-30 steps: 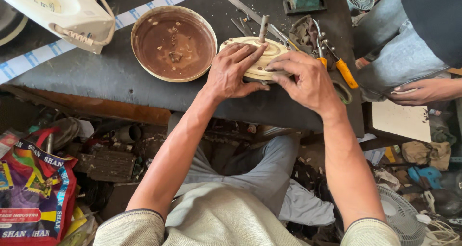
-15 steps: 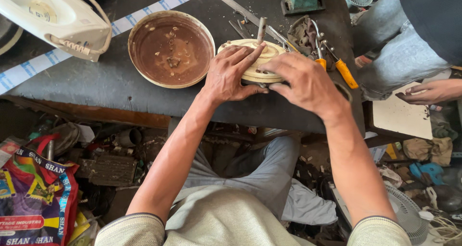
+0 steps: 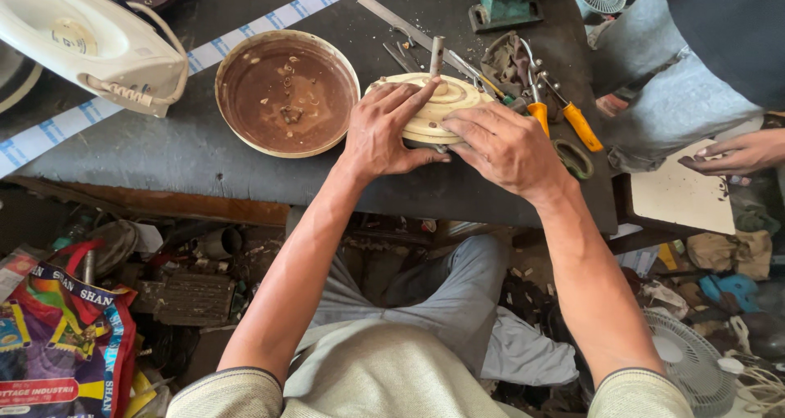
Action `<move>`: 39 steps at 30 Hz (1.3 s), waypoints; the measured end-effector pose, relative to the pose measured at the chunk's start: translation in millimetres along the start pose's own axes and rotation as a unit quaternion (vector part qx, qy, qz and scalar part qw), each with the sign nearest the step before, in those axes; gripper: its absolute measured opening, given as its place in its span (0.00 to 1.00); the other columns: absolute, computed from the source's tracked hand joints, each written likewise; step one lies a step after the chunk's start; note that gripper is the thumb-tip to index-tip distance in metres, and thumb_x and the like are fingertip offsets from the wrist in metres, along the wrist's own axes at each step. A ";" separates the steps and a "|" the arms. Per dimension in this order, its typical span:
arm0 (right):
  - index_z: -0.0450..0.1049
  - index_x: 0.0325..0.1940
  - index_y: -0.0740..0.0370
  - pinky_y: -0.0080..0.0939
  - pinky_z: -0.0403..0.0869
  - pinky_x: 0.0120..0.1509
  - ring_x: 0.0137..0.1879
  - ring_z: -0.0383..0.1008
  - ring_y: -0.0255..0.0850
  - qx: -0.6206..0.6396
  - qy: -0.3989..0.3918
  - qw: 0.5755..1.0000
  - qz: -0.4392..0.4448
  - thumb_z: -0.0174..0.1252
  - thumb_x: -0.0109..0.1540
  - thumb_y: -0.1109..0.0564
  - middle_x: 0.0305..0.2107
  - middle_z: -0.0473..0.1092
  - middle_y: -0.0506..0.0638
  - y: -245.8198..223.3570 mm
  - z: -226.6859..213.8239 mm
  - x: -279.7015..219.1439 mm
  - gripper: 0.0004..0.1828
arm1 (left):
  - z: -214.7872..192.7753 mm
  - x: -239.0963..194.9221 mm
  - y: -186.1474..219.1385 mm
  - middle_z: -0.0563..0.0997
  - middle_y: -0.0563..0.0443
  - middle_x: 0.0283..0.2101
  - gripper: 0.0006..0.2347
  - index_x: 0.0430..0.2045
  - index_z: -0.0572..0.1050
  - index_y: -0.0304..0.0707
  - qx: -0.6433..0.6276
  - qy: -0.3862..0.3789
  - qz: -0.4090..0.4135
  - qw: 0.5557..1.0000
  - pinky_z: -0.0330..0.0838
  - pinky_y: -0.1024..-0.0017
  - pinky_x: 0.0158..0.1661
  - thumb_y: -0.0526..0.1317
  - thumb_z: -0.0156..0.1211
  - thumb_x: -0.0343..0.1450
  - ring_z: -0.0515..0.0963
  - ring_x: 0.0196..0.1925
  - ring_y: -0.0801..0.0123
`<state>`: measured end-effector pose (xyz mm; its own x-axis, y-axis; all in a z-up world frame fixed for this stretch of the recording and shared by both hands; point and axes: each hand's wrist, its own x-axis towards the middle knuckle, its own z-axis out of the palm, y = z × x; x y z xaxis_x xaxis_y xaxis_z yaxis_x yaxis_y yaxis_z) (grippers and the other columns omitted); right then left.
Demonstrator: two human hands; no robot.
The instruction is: The person assembles a circular electrical component by placing a stator into a housing, aligning parts, and using a hammer and screwdriver to secure the assembly. They handle multiple parts and tools on a cluttered workbench.
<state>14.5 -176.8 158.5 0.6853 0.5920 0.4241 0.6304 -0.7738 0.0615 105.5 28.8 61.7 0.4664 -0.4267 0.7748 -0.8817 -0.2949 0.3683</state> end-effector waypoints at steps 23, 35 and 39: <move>0.80 0.50 0.59 0.51 0.71 0.59 0.53 0.74 0.56 -0.029 -0.038 0.954 0.295 0.60 0.57 0.65 0.44 0.76 0.55 118.9 42.7 -72.0 0.17 | 6.6 4.9 -3.7 0.83 0.41 0.46 0.42 0.57 0.75 0.27 -0.012 0.079 0.018 0.997 0.76 0.57 0.54 0.65 0.76 0.58 0.83 0.50 0.50; 0.84 0.53 0.43 0.55 0.76 0.59 0.52 0.79 0.57 -0.095 -0.254 0.905 0.329 0.61 0.61 0.55 0.45 0.79 0.59 185.7 107.7 1.8 0.17 | 12.3 2.0 -8.3 0.83 0.40 0.46 0.42 0.56 0.75 0.28 -0.002 0.106 0.003 0.994 0.76 0.55 0.57 0.66 0.76 0.58 0.83 0.50 0.49; 0.83 0.44 0.49 0.59 0.75 0.54 0.51 0.77 0.58 -0.038 -0.220 0.911 0.347 0.69 0.55 0.45 0.42 0.78 0.59 188.9 116.9 13.4 0.16 | 13.2 0.3 -9.3 0.82 0.40 0.46 0.42 0.55 0.75 0.28 0.004 0.110 0.007 0.994 0.75 0.54 0.57 0.66 0.75 0.57 0.83 0.50 0.48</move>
<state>185.3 -288.7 70.2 0.9995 -0.0254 -0.0167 -0.0256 -0.9996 -0.0139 114.8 20.2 51.7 0.4270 -0.2346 0.8733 -0.8868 -0.2975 0.3537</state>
